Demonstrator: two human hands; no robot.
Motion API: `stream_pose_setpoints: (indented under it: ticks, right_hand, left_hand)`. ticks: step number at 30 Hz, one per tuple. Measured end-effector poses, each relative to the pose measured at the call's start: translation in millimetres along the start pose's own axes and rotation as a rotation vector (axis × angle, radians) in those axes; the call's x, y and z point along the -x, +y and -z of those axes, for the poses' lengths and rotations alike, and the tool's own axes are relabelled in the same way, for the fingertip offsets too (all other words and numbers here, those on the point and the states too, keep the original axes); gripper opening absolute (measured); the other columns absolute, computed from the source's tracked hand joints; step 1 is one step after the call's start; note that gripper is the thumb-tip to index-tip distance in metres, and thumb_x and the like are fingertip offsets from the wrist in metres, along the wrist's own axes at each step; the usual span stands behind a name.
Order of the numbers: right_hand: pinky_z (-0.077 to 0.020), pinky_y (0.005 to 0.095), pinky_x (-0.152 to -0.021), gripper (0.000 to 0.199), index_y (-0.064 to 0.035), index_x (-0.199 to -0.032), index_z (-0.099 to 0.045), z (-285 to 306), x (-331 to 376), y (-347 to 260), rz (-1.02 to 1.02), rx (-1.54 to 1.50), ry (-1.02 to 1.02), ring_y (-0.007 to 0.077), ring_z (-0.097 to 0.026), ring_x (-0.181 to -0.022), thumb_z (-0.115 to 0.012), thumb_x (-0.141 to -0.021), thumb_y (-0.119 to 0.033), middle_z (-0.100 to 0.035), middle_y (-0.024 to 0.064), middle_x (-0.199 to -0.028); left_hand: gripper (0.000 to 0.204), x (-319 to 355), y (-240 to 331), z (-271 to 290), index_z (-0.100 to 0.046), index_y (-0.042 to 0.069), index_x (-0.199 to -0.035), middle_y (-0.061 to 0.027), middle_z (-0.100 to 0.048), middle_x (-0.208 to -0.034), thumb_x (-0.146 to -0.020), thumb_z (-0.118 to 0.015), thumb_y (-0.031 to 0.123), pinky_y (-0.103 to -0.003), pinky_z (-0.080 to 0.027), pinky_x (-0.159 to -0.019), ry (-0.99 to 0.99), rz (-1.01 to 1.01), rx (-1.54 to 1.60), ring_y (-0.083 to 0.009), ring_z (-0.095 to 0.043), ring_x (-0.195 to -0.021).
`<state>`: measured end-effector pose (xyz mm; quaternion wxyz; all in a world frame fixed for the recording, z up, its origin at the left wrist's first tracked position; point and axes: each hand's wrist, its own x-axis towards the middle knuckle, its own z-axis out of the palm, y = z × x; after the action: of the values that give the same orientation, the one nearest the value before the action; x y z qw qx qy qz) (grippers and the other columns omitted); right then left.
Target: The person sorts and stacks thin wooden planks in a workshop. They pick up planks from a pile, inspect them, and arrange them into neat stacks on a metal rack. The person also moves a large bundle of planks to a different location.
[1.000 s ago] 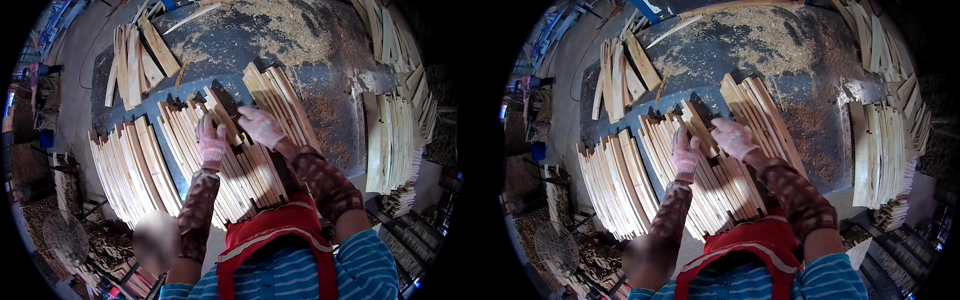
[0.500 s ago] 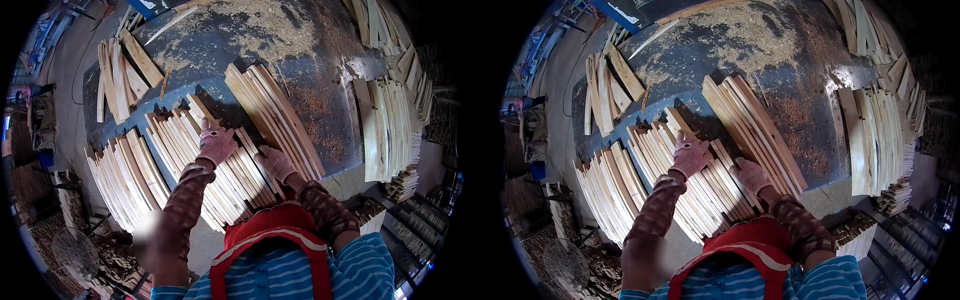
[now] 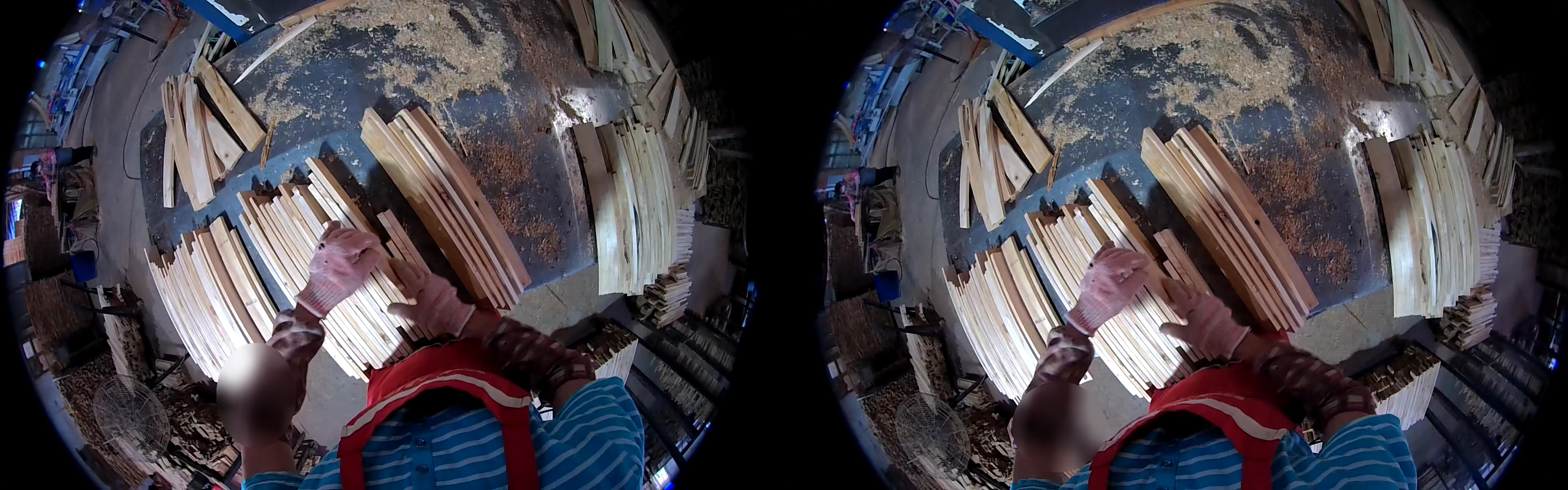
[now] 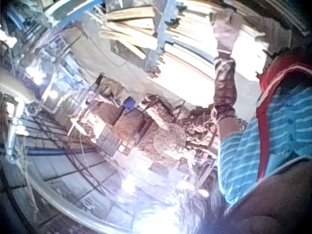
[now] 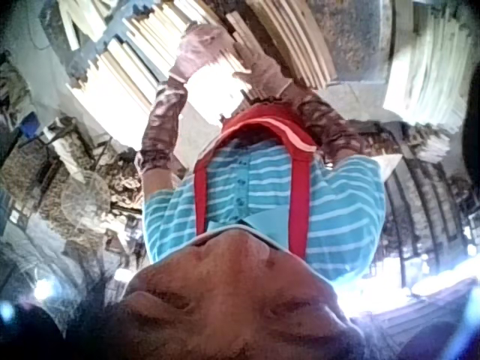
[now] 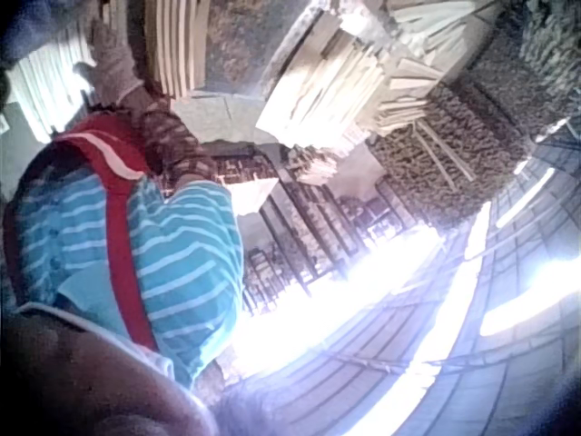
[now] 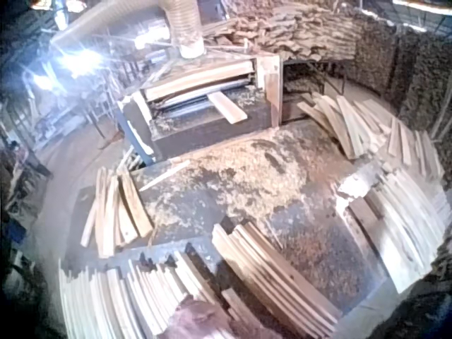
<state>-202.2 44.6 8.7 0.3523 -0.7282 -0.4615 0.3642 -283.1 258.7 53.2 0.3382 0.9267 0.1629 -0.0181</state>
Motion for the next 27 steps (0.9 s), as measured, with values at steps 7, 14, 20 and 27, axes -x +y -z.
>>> stream_pose_setpoints:
  ticks: [7, 14, 20, 27]
  right_hand:
    - [-0.0529, 0.0496, -0.087, 0.063, -0.0052, -0.148, -0.032, -12.1, -8.0, -8.9, -0.135, -0.006, -0.022, 0.0405, -0.064, -0.104, -0.058, -0.090, -0.011, -0.061, 0.0270, -0.122]
    - [-0.0529, 0.0338, -0.077, 0.052, -0.0044, -0.140, -0.049, 62.9, -14.6, -64.6, -0.233, -0.391, 0.317, 0.0256, -0.067, -0.087, -0.052, -0.088, -0.007, -0.066, 0.0183, -0.101]
    - [-0.0547, 0.0481, -0.080, 0.048, -0.0086, -0.141, -0.046, 89.9, -45.7, 3.4, -0.391, 0.140, 0.254, 0.0411, -0.068, -0.092, -0.053, -0.094, -0.013, -0.069, 0.0237, -0.101]
    - [-0.0537, 0.0507, -0.083, 0.038, -0.0101, -0.131, -0.052, 50.7, -47.4, 37.3, -0.654, 0.267, 0.130, 0.0401, -0.068, -0.097, -0.052, -0.093, -0.014, -0.069, 0.0217, -0.102]
  left_hand:
    - [0.044, 1.4, -40.7, -14.4, -0.061, 0.004, -0.129, -0.0155, -0.066, -0.121, -0.090, -0.071, 0.019, -0.036, -0.051, -0.095, 0.172, 0.407, 0.448, -0.0245, -0.064, -0.109]
    - [0.087, -77.6, -79.6, -6.9, -0.035, 0.010, -0.152, -0.0183, -0.034, -0.156, -0.080, -0.074, 0.039, -0.046, -0.023, -0.120, 0.218, 0.566, -0.317, -0.0342, -0.030, -0.146]
    - [0.084, -87.6, -112.4, -27.5, -0.039, 0.012, -0.145, -0.0105, -0.037, -0.151, -0.073, -0.076, 0.035, -0.050, -0.021, -0.120, 0.203, 0.574, -0.364, -0.0282, -0.032, -0.144]
    - [0.082, -80.2, -89.0, -28.3, -0.044, 0.014, -0.141, -0.0111, -0.039, -0.148, -0.069, -0.077, 0.033, -0.052, -0.020, -0.119, 0.091, 0.598, -0.416, -0.0328, -0.033, -0.143]
